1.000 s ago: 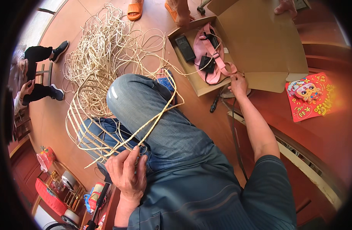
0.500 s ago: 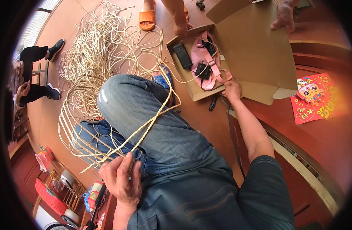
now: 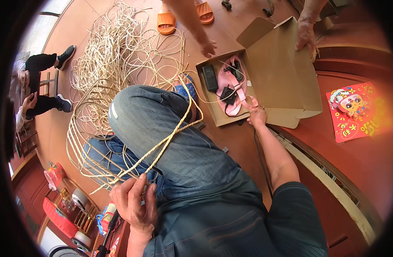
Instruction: The person is weaving a small basket structure using long thin straw or wicker strips.
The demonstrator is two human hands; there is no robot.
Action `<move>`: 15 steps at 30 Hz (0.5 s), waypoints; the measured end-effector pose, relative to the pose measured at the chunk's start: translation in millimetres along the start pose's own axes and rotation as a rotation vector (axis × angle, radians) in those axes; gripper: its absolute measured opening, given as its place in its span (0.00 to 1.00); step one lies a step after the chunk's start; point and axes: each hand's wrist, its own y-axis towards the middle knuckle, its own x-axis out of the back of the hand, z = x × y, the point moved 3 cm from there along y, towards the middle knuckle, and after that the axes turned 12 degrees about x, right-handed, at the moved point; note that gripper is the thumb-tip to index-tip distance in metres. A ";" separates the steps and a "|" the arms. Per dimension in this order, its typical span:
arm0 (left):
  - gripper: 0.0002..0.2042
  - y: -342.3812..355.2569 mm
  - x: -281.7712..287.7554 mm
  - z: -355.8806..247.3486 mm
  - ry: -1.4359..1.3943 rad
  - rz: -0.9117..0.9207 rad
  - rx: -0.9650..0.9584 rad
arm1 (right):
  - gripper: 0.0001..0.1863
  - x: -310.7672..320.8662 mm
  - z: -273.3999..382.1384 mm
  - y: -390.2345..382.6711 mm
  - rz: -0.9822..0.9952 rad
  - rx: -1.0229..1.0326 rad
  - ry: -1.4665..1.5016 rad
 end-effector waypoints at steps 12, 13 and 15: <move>0.22 -3.2 -1.5 -3.2 0.027 -0.015 0.020 | 0.10 -14.5 -28.2 -22.3 -0.020 -0.006 0.030; 0.22 -4.1 -1.2 -3.4 0.023 -0.013 0.015 | 0.10 -18.3 -32.0 -25.0 -0.017 0.000 0.034; 0.22 -3.3 -0.6 -6.0 0.022 -0.024 0.028 | 0.11 -23.9 -37.4 -30.0 -0.016 0.035 0.060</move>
